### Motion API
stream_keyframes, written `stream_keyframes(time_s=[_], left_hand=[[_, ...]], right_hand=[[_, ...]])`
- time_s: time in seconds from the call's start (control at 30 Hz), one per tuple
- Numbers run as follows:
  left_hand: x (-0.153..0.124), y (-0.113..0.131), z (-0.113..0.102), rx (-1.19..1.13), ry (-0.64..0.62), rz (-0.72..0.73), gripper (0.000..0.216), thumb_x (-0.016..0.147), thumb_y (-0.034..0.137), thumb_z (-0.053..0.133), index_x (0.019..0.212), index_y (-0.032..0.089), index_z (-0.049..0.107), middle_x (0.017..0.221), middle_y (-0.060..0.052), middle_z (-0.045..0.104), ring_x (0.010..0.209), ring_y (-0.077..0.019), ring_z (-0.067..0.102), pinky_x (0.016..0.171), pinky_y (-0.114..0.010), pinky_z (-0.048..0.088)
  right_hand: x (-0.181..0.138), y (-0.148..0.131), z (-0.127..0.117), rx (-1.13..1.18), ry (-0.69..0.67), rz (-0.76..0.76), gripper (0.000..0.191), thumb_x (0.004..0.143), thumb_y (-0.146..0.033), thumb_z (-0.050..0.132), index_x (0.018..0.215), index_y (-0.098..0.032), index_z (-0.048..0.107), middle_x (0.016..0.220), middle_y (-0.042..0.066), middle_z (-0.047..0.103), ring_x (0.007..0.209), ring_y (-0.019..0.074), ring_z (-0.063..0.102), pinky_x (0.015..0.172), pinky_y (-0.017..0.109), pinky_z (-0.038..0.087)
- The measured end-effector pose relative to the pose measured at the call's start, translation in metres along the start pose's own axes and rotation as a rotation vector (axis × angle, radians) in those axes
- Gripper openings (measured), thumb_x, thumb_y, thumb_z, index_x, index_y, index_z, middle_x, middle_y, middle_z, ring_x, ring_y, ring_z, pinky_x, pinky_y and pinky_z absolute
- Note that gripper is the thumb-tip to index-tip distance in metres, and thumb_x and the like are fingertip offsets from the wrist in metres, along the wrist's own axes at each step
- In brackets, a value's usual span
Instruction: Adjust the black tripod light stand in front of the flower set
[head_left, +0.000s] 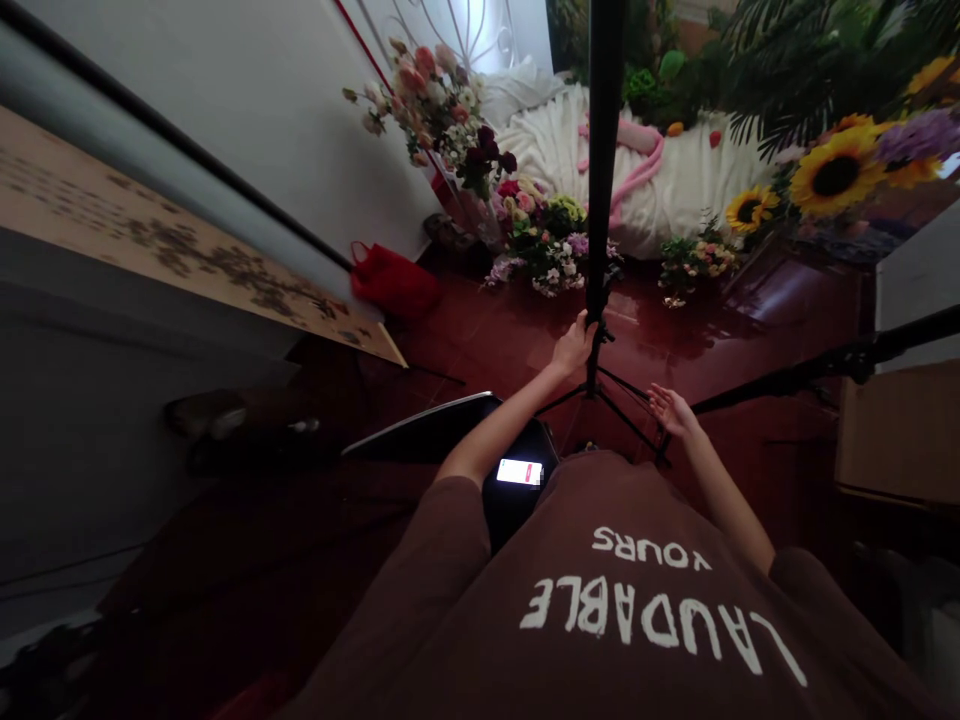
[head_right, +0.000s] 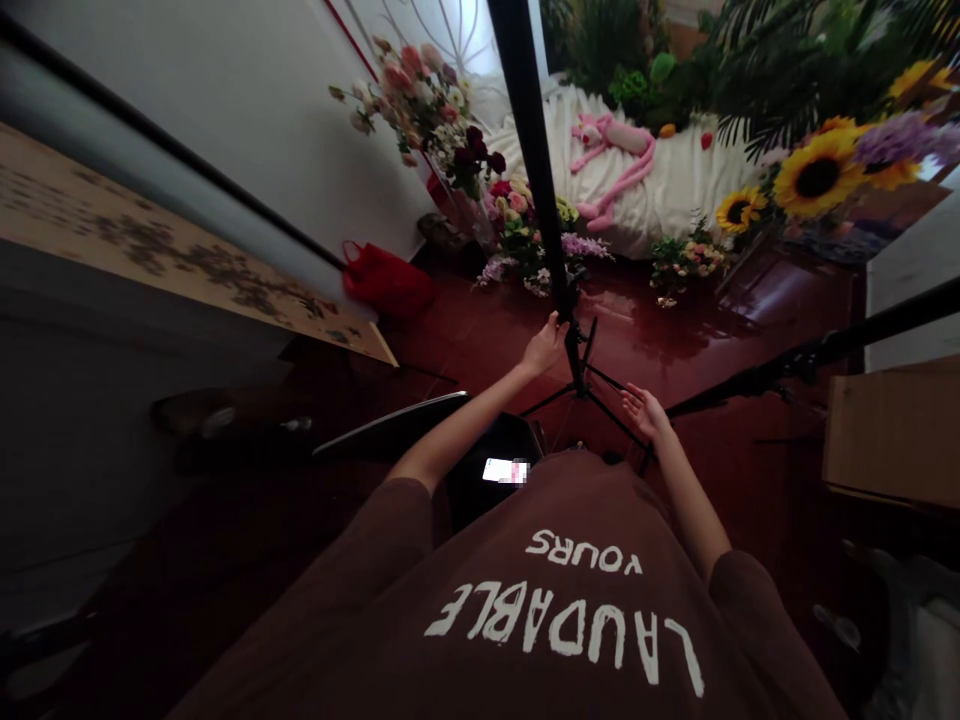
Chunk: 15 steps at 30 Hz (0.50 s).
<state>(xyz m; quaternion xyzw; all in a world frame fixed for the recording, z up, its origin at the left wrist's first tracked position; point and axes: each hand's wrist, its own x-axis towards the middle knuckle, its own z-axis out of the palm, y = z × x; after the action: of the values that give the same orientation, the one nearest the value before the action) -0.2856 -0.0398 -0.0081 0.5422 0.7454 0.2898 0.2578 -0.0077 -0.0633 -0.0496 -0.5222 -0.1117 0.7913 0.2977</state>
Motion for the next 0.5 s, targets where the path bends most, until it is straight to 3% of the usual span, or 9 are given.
stream_keyframes(time_s=[0.07,0.13,0.2,0.33,0.4,0.5], left_hand=[[-0.017,-0.004,0.026,-0.103,0.105,-0.038,0.059,0.1,0.051,0.026,0.15,0.021,0.033,0.144,-0.016,0.052,0.123,-0.0259,0.06,0.102,-0.039,0.048],[-0.041,-0.008,0.058,-0.143,0.118,-0.094,0.062,0.1,0.05,0.029,0.151,0.014,0.029,0.151,-0.021,0.043,0.133,-0.0267,0.052,0.11,-0.041,0.043],[-0.069,-0.009,0.092,-0.108,-0.086,-0.154,0.062,0.099,0.046,0.032,0.148,0.007,0.033,0.149,-0.025,0.043,0.138,-0.0291,0.047,0.113,-0.043,0.039],[-0.113,0.004,0.148,-0.061,-0.501,-0.049,0.059,0.098,0.044,0.037,0.144,0.008,0.039,0.147,-0.023,0.045,0.14,-0.0286,0.045,0.115,-0.043,0.037],[-0.118,0.022,0.167,-0.087,-0.598,0.058,0.057,0.098,0.047,0.036,0.141,0.011,0.044,0.144,-0.021,0.05,0.139,-0.0276,0.046,0.115,-0.044,0.038],[-0.105,0.065,0.187,-0.181,-0.632,0.256,0.054,0.098,0.047,0.037,0.137,0.012,0.046,0.142,-0.019,0.053,0.137,-0.026,0.048,0.115,-0.044,0.038]], right_hand=[[-0.008,0.004,-0.024,0.053,0.062,-0.04,0.022,0.092,-0.013,0.044,0.093,-0.019,0.066,0.074,0.002,0.074,0.056,0.0086,0.069,0.054,0.016,0.059],[-0.019,0.007,-0.049,0.118,0.142,-0.082,0.023,0.091,-0.013,0.044,0.091,-0.018,0.066,0.074,0.002,0.074,0.058,0.0087,0.069,0.056,0.017,0.059],[-0.03,0.007,-0.072,0.188,0.233,-0.121,0.024,0.092,-0.013,0.043,0.089,-0.019,0.066,0.073,0.002,0.074,0.058,0.0082,0.07,0.056,0.016,0.059],[-0.05,0.004,-0.112,0.322,0.394,-0.208,0.024,0.091,-0.012,0.044,0.084,-0.02,0.066,0.072,0.0,0.073,0.058,0.0069,0.069,0.057,0.014,0.058],[-0.059,0.0,-0.126,0.362,0.434,-0.259,0.023,0.09,-0.012,0.044,0.084,-0.02,0.065,0.073,0.0,0.073,0.059,0.0068,0.069,0.059,0.015,0.058],[-0.073,-0.004,-0.138,0.393,0.461,-0.336,0.022,0.09,-0.015,0.044,0.086,-0.021,0.065,0.075,0.0,0.073,0.061,0.0069,0.069,0.061,0.015,0.058]])
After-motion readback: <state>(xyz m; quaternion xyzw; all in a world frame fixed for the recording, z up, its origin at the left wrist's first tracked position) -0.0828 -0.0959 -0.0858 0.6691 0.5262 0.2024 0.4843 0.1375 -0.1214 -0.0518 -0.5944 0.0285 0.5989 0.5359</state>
